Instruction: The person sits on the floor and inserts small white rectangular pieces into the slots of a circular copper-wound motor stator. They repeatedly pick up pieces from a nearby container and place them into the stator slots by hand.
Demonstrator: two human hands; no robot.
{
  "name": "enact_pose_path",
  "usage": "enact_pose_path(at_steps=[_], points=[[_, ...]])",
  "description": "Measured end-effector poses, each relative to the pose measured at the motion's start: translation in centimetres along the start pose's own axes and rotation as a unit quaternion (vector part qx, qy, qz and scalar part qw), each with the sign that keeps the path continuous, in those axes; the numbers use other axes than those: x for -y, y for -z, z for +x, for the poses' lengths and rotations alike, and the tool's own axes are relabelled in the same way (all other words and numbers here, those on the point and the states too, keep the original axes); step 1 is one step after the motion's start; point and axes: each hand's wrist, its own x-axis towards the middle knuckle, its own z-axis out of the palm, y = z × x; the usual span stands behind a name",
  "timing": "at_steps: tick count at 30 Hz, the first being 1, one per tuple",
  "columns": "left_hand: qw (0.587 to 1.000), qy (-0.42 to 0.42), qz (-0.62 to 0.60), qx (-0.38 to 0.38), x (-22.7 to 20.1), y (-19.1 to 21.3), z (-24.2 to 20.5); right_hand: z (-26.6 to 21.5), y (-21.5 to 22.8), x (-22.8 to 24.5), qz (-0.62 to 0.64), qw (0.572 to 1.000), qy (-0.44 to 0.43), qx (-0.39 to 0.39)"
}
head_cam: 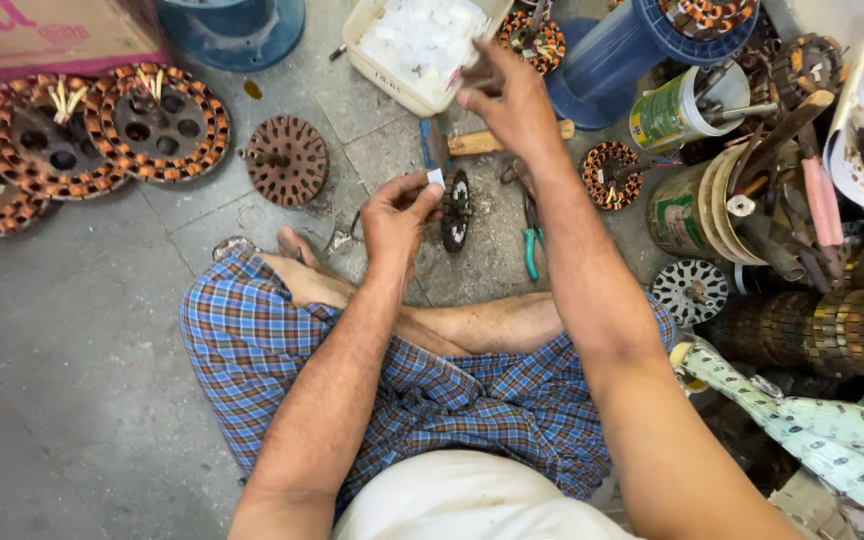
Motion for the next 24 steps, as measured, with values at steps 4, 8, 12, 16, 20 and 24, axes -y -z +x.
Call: enact_pose_path(at_steps=[4, 8, 12, 16, 20, 24], points=[[1.000, 0.006, 0.004, 0.017, -0.1, -0.3, 0.1, -5.0, 0.4, 1.3, 0.136, 0.946, -0.272, 0.115], [0.995, 0.031, 0.058, 0.077, 0.2, -0.3, -1.1, -9.9, -0.3, 2.2, 0.220, 0.917, -0.310, 0.119], [0.985, 0.022, 0.137, 0.106, -0.1, -0.1, -1.8, -12.5, -0.7, 3.4, 0.203, 0.918, -0.331, 0.073], [0.970, 0.042, 0.206, 0.123, 0.3, 0.2, -2.3, -14.4, -1.0, 4.1, 0.162, 0.914, -0.368, 0.062], [0.968, 0.051, 0.177, 0.170, 1.0, 0.4, -2.2, -15.9, -1.6, 4.5, 0.133, 0.908, -0.393, 0.064], [0.972, 0.149, 0.111, 0.146, 1.1, 0.5, -1.7, -16.4, -1.4, 4.6, 0.219, 0.906, -0.355, 0.071]])
